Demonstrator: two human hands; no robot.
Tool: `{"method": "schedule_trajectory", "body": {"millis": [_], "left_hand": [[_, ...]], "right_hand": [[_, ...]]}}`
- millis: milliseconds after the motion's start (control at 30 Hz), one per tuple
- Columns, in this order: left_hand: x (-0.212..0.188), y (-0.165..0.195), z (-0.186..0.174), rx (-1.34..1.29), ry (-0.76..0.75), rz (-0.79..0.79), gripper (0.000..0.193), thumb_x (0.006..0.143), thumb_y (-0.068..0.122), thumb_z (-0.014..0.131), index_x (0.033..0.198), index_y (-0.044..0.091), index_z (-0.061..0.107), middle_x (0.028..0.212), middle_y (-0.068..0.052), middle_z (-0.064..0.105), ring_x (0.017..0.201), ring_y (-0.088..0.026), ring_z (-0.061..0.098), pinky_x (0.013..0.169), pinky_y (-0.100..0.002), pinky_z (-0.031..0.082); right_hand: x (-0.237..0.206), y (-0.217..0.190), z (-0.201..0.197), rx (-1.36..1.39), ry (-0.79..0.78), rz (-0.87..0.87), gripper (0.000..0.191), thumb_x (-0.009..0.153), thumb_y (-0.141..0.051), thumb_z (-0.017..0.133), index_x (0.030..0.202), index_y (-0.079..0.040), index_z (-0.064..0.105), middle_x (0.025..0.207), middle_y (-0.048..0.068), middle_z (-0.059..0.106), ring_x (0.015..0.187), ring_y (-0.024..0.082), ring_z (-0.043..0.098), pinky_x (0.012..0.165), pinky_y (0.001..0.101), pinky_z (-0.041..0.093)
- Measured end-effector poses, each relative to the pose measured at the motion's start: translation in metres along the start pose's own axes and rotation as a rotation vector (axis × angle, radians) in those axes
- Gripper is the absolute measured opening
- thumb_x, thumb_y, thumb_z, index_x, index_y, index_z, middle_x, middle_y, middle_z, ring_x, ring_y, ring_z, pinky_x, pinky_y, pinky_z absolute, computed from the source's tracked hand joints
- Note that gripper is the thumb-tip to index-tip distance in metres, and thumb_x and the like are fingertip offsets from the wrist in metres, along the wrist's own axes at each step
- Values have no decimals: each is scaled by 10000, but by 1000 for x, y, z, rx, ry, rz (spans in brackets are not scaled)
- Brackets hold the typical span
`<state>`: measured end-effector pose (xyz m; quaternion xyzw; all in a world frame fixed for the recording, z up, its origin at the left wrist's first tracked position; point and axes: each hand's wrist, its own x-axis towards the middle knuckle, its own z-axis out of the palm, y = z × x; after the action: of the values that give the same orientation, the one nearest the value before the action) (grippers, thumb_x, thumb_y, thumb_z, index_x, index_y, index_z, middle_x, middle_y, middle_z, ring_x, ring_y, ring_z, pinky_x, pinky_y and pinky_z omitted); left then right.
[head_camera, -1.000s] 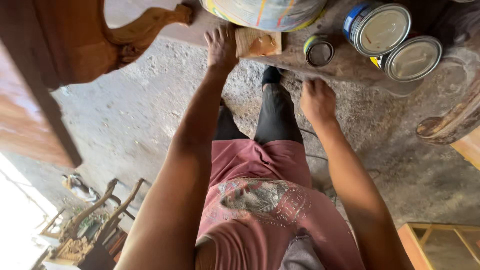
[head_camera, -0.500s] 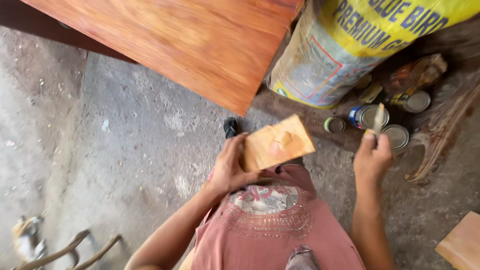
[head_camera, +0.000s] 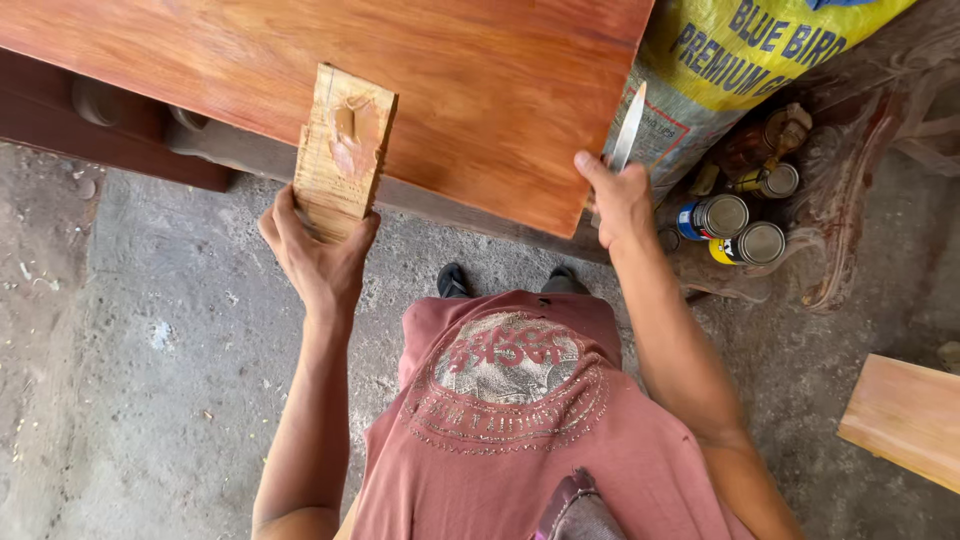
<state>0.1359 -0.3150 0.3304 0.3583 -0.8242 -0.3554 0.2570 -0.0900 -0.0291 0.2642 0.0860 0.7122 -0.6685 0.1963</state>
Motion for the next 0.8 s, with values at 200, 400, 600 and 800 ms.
{"method": "schedule_trajectory", "body": {"millis": [200, 400, 600, 800], "left_hand": [[32, 18, 53, 143, -74, 245, 897, 785, 265, 905, 1476, -53, 430, 1356, -255, 472, 1302, -422, 445, 1148, -515, 391], [58, 32, 113, 227, -68, 275, 943, 826, 337, 940, 1495, -60, 407, 1353, -249, 481, 1287, -421, 437, 1160, -533, 367], [48, 67, 157, 529, 103, 156, 1055, 843, 446, 944, 1560, -48, 347, 1557, -315, 340, 1458, -480, 273, 1216, -599, 221], [6, 116, 220, 739, -293, 193, 990, 1009, 647, 676, 1647, 46, 217, 1718, -169, 169, 1584, -390, 65, 1236, -682, -25]], "right_hand": [[-39, 31, 0, -19, -93, 68, 454, 897, -253, 822, 623, -99, 495, 531, -66, 441, 409, 62, 357, 374, 291, 245], [-19, 45, -54, 85, -339, 145, 159, 904, -208, 746, 931, -67, 677, 844, -14, 706, 655, 27, 579, 518, 196, 418], [70, 17, -184, -259, -290, -155, 289, 1042, -240, 707, 1204, -1, 693, 983, -1, 701, 854, 40, 606, 751, 205, 494], [138, -6, -217, -370, -389, -280, 294, 1130, -234, 656, 1262, 27, 686, 954, 7, 666, 865, 54, 578, 774, 222, 471]]}}
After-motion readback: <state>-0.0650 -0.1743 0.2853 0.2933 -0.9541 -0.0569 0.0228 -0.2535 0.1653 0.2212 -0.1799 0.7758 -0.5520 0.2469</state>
